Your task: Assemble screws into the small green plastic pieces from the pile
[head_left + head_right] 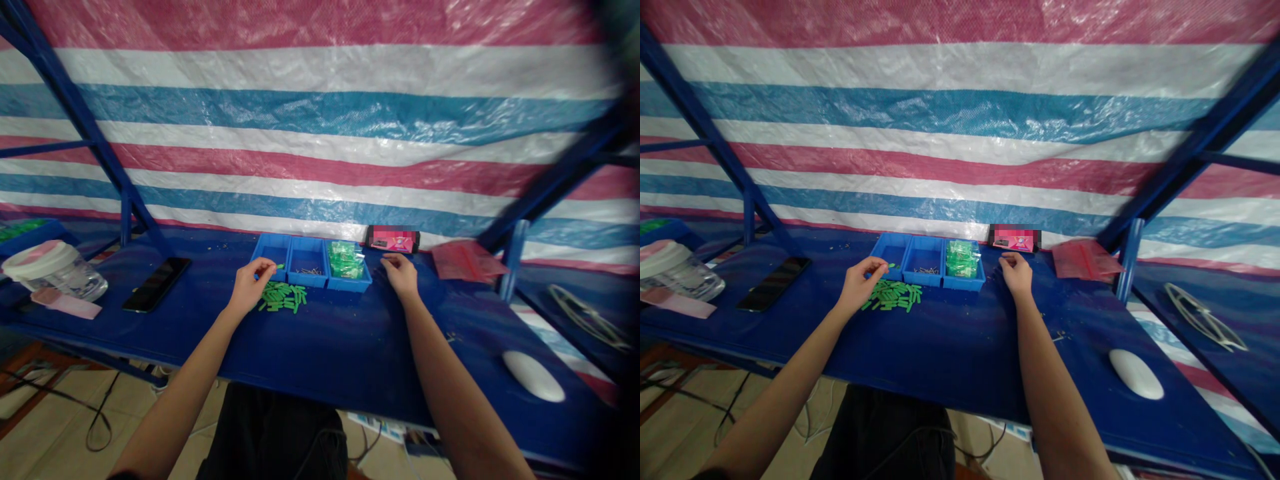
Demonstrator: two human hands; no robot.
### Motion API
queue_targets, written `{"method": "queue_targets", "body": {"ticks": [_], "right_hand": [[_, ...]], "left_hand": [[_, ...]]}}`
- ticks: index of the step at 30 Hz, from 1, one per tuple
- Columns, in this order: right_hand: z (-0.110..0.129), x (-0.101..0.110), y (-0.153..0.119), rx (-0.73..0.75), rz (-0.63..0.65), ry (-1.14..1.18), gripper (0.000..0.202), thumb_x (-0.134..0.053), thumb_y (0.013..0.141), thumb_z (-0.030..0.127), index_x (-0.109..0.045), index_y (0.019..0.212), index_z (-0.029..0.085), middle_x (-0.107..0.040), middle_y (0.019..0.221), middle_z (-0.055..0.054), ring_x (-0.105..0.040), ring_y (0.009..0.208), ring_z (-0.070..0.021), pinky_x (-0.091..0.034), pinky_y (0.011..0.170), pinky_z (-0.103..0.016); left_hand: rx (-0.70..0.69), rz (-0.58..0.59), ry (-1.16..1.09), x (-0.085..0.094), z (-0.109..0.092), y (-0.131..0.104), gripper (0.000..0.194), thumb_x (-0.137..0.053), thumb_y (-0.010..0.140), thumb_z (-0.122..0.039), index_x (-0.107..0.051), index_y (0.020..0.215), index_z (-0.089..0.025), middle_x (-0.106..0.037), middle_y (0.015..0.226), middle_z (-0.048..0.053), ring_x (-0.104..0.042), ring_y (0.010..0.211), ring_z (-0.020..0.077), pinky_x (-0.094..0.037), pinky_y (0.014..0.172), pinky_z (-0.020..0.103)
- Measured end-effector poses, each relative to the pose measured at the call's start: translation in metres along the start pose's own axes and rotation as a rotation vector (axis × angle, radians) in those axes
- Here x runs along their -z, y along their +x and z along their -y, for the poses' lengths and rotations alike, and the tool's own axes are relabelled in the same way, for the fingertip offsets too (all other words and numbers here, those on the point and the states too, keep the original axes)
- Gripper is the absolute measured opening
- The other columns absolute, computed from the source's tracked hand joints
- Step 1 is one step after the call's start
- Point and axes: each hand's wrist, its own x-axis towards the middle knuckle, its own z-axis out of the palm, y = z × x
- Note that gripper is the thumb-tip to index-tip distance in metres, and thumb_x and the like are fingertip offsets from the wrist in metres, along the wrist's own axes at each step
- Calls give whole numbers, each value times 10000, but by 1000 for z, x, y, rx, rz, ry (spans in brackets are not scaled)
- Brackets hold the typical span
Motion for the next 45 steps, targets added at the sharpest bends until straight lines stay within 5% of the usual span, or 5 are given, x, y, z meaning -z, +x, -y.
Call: {"method": "queue_targets", "body": {"ticks": [5,9,16,30,45], "right_hand": [[-2,-1,1,-16,-2,14,338,-553,671,397,-658,897,169,-667,769,-58,-605,731,-204,-444,733,-337],[-2,-1,1,-24,0,7,336,-552,674,399,-658,896,172,-663,759,-52,-604,724,-202,-440,726,-332],[-1,-1,1,-28,17,1,331,-551,679,389,-660,910,178,-673,780,-52,-609,743,-202,-441,739,-330],[0,-2,1,-30,18,16,332,-553,674,384,-661,905,171,-670,764,-53,-602,712,-198,-444,714,-324],[-2,-3,1,-5,27,7,324,-553,676,389,-657,903,183,-673,763,-46,-606,712,-201,-442,710,-327]], "left_hand": [[2,-164,114,3,6,3,228,-531,821,-362,-650,844,-169,-672,788,32,-576,678,129,-442,650,241],[-29,-163,210,2,10,2,208,-541,815,-343,-648,883,-178,-669,817,36,-564,672,129,-451,655,254],[-110,-77,339,0,11,0,237,-538,807,-274,-617,1017,-198,-653,860,27,-548,703,127,-454,712,265],[-32,363,769,-1,-8,-7,214,-496,800,-358,-654,782,-214,-651,696,31,-583,650,167,-382,580,245],[52,386,744,-1,-2,-6,210,-509,783,-359,-677,791,-234,-661,683,38,-608,657,197,-393,585,261]]}}
